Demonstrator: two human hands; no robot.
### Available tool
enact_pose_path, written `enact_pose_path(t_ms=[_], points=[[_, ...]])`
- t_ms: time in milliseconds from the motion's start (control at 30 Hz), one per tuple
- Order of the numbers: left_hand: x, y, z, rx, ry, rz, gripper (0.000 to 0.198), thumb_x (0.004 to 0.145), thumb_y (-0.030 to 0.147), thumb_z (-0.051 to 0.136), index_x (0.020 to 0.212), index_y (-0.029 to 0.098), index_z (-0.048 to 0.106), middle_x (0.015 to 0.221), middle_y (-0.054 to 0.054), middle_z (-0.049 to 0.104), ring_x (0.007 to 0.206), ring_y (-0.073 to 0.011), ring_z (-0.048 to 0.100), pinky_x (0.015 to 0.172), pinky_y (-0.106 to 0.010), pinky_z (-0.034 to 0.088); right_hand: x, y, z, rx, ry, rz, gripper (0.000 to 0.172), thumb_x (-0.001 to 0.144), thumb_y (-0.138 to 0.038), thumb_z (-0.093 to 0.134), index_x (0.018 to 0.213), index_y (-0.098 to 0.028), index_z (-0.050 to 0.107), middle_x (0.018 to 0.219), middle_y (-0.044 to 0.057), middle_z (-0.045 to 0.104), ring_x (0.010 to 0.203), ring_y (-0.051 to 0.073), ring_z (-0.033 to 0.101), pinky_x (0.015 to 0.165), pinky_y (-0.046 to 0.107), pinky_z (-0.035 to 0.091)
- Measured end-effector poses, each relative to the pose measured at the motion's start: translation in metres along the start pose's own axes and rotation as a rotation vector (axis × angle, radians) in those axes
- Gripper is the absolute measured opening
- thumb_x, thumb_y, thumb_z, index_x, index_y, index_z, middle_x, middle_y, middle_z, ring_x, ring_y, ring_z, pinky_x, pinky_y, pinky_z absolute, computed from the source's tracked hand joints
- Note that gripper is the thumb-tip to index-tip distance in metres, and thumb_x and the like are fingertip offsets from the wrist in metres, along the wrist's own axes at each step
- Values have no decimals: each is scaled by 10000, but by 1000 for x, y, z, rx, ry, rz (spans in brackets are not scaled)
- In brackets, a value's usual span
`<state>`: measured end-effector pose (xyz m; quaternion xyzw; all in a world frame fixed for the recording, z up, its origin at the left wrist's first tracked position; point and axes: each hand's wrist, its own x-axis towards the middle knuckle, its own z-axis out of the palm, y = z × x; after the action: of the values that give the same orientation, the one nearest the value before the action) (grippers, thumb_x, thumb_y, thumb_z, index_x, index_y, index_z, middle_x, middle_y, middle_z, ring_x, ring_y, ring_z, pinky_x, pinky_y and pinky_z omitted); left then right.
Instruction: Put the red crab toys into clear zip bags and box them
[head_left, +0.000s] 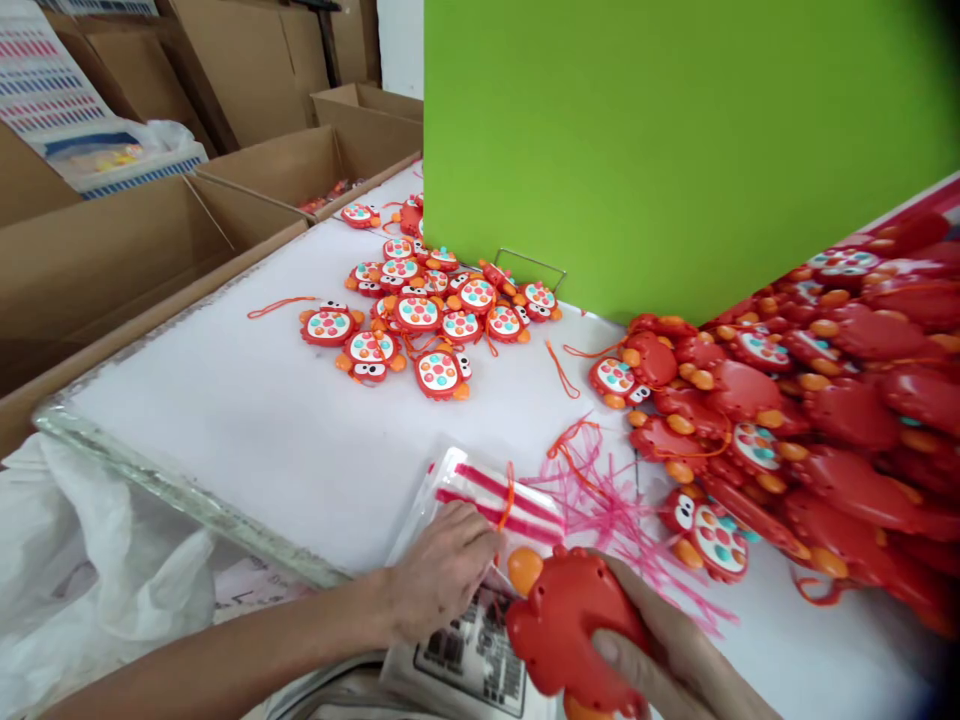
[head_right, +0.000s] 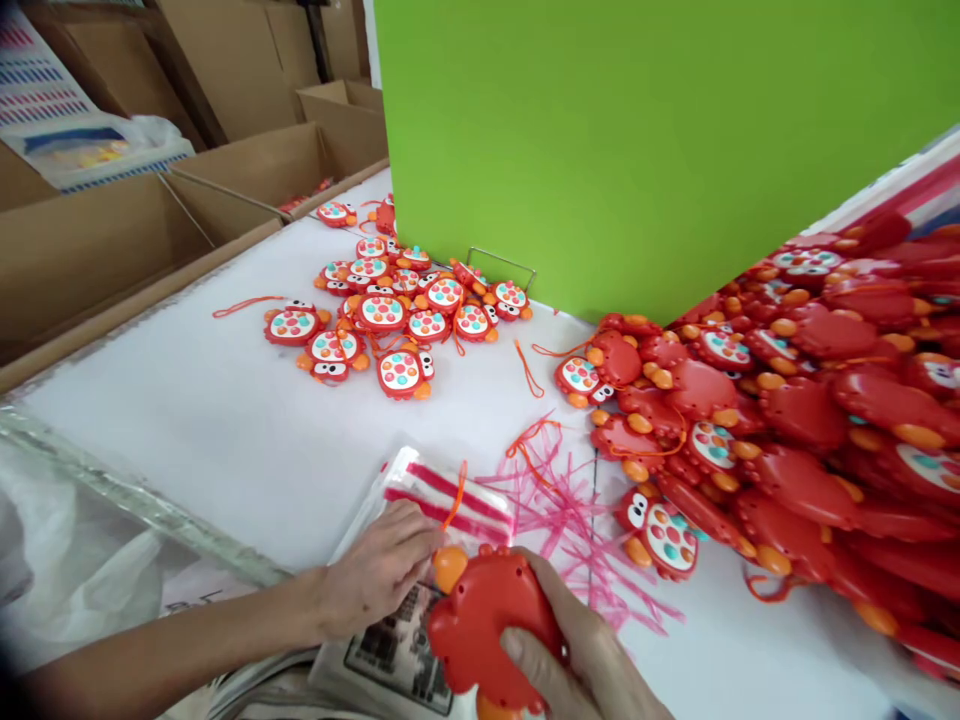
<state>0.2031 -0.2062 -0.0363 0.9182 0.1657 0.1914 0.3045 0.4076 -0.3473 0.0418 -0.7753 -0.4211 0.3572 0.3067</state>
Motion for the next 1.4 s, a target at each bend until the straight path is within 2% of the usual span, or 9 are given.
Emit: enact_pose_path(t_ms=[133, 233, 333, 500, 667, 800, 1033, 1167, 1400], points=[[-1, -2, 3, 66, -28, 36, 158, 910, 121, 410, 925, 169, 560, 851, -25, 605, 778, -169, 505, 757, -292, 415, 5, -11, 9, 393, -166, 100, 440, 767, -482, 628, 1120, -220, 607, 884, 76, 697, 761, 239, 678, 611, 332, 576], [-1, 4, -5, 192, -52, 102, 152, 899, 97, 429, 931, 142, 570, 907, -60, 617, 828, -186, 527, 794, -315, 426, 19, -19, 26, 565, -41, 106, 354, 811, -469, 593, 1080, -241, 564, 826, 30, 646, 588, 175, 647, 559, 331, 573], [1, 12, -20, 306, -50, 234, 183, 896, 72, 415, 888, 119, 591, 840, -73, 623, 811, -195, 540, 822, -353, 424, 29, -23, 45, 402, 84, 14, 460, 838, -466, 556, 1235, -269, 431, 858, 2, 627, 482, 127, 593, 509, 309, 562], [-1, 14, -41, 261, 60, 258, 209, 900, 96, 447, 756, 131, 594, 721, -38, 614, 726, -168, 540, 790, -349, 435, 25, -20, 57, -67, -17, -252, 513, 930, -409, 399, 1391, -194, 332, 626, -10, 629, 455, 145, 581, 477, 253, 524], [-13, 9, -58, -88, 285, -179, 168, 917, 177, 452, 865, 160, 611, 806, -53, 654, 771, -165, 579, 727, -294, 468, 19, -12, 56, -231, 97, -419, 487, 957, -337, 362, 1411, -165, 328, 528, -32, 589, 443, 142, 598, 450, 210, 502], [-9, 7, -63, -577, 141, -690, 225, 887, 325, 503, 985, 161, 622, 843, -48, 683, 766, -166, 629, 634, -232, 483, 19, -10, 58, -250, 132, -427, 485, 960, -310, 365, 1425, -178, 320, 537, -37, 597, 440, 133, 600, 445, 194, 503], [7, 5, -50, -726, 133, -702, 231, 850, 276, 501, 694, 137, 599, 613, 1, 601, 584, -127, 570, 557, -213, 428, 23, -22, 51, -301, 27, -436, 384, 963, -315, 352, 1287, -210, 529, 942, 65, 705, 713, 154, 689, 600, 216, 545], [9, 7, -49, -842, 130, -742, 237, 859, 337, 508, 722, 153, 569, 658, -6, 630, 598, -135, 618, 559, -226, 484, 27, -33, 55, -411, -167, -461, 390, 969, -355, 344, 815, -234, 683, 754, 28, 652, 553, 129, 633, 511, 220, 501], [9, 9, -42, -1024, 86, -819, 288, 838, 447, 544, 773, 168, 520, 727, -27, 676, 625, -149, 663, 548, -233, 521, 17, -35, 48, -240, 14, -538, 241, 928, -330, 460, 890, -234, 678, 931, 57, 674, 812, 168, 660, 683, 265, 529]])
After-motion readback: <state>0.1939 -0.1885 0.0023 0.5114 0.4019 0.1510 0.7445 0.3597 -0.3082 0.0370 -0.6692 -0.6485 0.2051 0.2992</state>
